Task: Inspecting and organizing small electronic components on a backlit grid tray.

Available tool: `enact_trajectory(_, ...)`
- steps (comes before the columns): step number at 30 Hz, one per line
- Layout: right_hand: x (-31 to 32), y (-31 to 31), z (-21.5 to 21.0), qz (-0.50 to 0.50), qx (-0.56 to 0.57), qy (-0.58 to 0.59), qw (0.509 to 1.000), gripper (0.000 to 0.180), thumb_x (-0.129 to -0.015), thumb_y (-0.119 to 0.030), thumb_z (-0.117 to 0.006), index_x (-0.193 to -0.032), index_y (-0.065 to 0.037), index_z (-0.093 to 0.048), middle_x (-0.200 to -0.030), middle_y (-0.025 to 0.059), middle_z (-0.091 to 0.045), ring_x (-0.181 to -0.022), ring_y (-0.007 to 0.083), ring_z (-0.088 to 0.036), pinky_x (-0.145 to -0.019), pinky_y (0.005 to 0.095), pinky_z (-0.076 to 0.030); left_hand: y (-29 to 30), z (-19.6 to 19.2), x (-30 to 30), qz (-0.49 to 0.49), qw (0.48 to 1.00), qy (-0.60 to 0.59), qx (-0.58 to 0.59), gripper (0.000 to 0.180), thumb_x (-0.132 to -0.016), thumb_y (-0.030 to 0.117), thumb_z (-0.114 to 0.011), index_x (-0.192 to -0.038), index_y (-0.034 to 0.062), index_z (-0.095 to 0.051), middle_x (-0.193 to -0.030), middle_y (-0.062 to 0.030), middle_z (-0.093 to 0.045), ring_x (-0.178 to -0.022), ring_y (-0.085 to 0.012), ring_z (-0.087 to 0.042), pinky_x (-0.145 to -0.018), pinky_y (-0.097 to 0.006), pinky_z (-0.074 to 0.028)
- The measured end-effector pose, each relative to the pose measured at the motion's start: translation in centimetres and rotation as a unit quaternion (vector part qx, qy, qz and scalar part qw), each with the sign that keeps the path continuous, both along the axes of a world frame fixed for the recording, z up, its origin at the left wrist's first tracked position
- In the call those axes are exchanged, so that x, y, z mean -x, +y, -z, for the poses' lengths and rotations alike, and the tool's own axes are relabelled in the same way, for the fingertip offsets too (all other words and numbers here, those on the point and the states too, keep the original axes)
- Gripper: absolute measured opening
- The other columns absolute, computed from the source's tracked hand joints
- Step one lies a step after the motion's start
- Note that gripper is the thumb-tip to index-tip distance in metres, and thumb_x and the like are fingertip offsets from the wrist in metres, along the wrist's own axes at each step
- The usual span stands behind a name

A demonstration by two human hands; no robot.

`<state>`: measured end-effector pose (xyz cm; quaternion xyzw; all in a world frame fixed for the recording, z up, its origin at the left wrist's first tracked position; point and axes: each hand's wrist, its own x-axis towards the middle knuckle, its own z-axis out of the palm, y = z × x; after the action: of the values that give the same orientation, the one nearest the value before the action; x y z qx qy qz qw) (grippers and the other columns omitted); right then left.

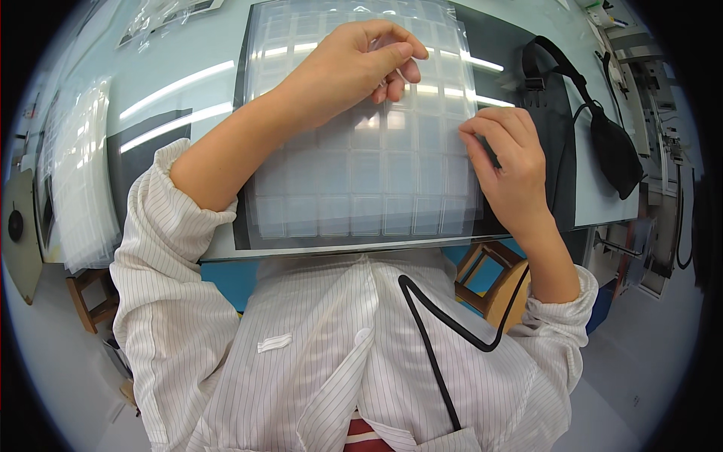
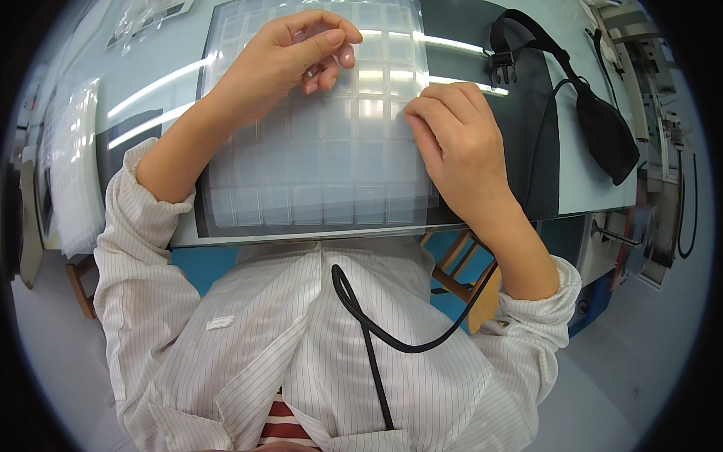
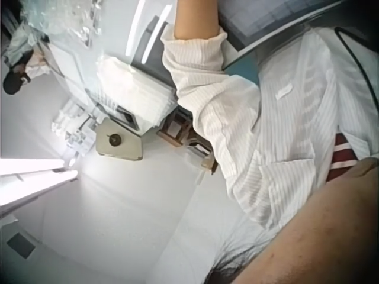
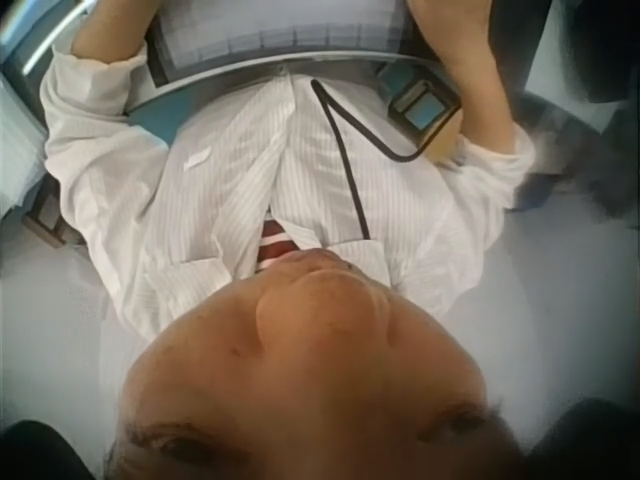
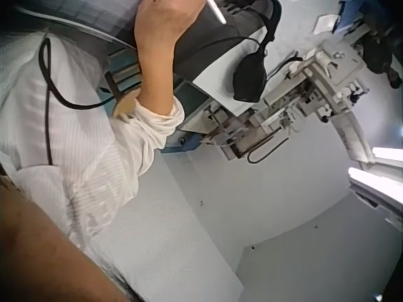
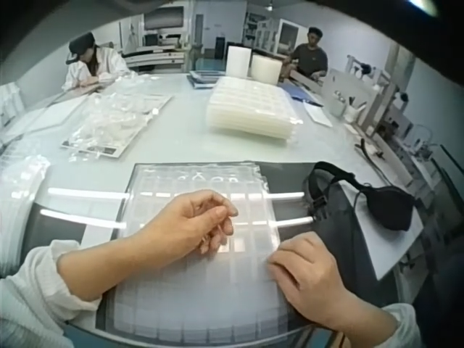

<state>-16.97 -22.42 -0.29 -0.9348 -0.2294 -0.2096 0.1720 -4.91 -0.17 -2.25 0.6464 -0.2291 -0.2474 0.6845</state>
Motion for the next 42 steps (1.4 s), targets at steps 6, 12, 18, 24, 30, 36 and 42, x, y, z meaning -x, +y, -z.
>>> enact_trajectory(6,-0.2,0.4,-0.2,0.025,-0.02,0.001,0.999,0.019,-0.082,0.001,-0.076,-0.099,0.0,-0.069,-0.099,0.0102,-0.066,-0.094,0.0276,-0.062,-0.082,0.0367,-0.051,0.0,0.2,-0.2,0.031,0.999,-0.022,0.011,0.029,-0.106,0.024,-0.055,-0.118,0.0004,-0.067,-0.095,-0.0057,-0.066,-0.072,-0.0079,-0.058,-0.063,-0.022,-0.046)
enact_trajectory(12,-0.7,0.8,-3.1,-0.015,-0.076,0.112,0.991,0.008,-0.09,0.0,-0.071,-0.096,-0.001,-0.065,-0.094,0.0055,-0.062,-0.089,0.018,-0.059,-0.079,0.0287,-0.047,0.3,-1.5,1.3,0.053,0.989,-0.127,-0.05,0.031,-0.101,0.037,-0.066,-0.107,0.0068,-0.069,-0.086,0.001,-0.063,-0.071,-0.0049,-0.054,-0.06,-0.021,-0.041)
enact_trajectory(18,-2.8,2.5,-2.7,0.016,-0.249,0.125,0.96,0.008,-0.099,-0.005,-0.065,-0.104,0.001,-0.068,-0.095,-0.0003,-0.061,-0.083,0.0044,-0.052,-0.074,0.0196,-0.043,1.2,-2.2,0.7,0.115,0.99,-0.071,-0.043,0.028,-0.102,0.033,-0.064,-0.111,0.0067,-0.07,-0.088,0.0011,-0.063,-0.069,-0.004,-0.052,-0.059,-0.02,-0.04)
enact_trajectory(24,-5.0,2.3,0.4,0.004,-0.034,0.003,0.999,0.012,-0.089,-0.002,-0.071,-0.101,0.0,-0.071,-0.097,0.0081,-0.067,-0.089,0.0222,-0.062,-0.079,0.0318,-0.05,2.4,-1.4,-2.0,-0.053,0.992,0.111,-0.003,0.019,-0.106,0.012,-0.05,-0.113,-0.0006,-0.062,-0.082,-0.0017,-0.062,-0.064,-0.007,-0.053,-0.058,-0.022,-0.045)
enact_trajectory(30,-5.1,2.6,0.0,-0.003,0.013,-0.007,1.0,0.014,-0.083,0.0,-0.075,-0.096,-0.001,-0.071,-0.098,0.0096,-0.068,-0.094,0.0282,-0.063,-0.082,0.0366,-0.051,2.6,-1.5,-1.1,-0.079,0.997,0.009,-0.014,0.032,-0.101,0.011,-0.047,-0.124,0.0008,-0.066,-0.092,-0.0049,-0.066,-0.067,-0.0063,-0.055,-0.063,-0.023,-0.045)
enact_trajectory(36,-5.0,2.9,0.3,-0.007,-0.002,-0.025,1.0,0.014,-0.081,0.0,-0.076,-0.093,-0.002,-0.07,-0.098,0.0089,-0.067,-0.096,0.0282,-0.062,-0.085,0.0374,-0.051,2.3,-1.3,-0.9,-0.071,0.997,-0.01,-0.027,0.033,-0.104,0.016,-0.047,-0.128,0.0058,-0.067,-0.1,-0.0017,-0.07,-0.065,-0.0015,-0.05,-0.057,-0.017,-0.038)
enact_trajectory(42,-5.2,2.7,0.1,-0.012,-0.003,-0.012,1.0,0.014,-0.082,0.0,-0.075,-0.096,-0.001,-0.069,-0.1,0.0094,-0.067,-0.095,0.0284,-0.062,-0.084,0.0374,-0.051,2.6,-1.4,-1.0,-0.045,0.998,-0.043,-0.03,0.034,-0.102,0.014,-0.048,-0.128,0.0073,-0.068,-0.096,0.0018,-0.066,-0.066,-0.0021,-0.048,-0.059,-0.018,-0.039)
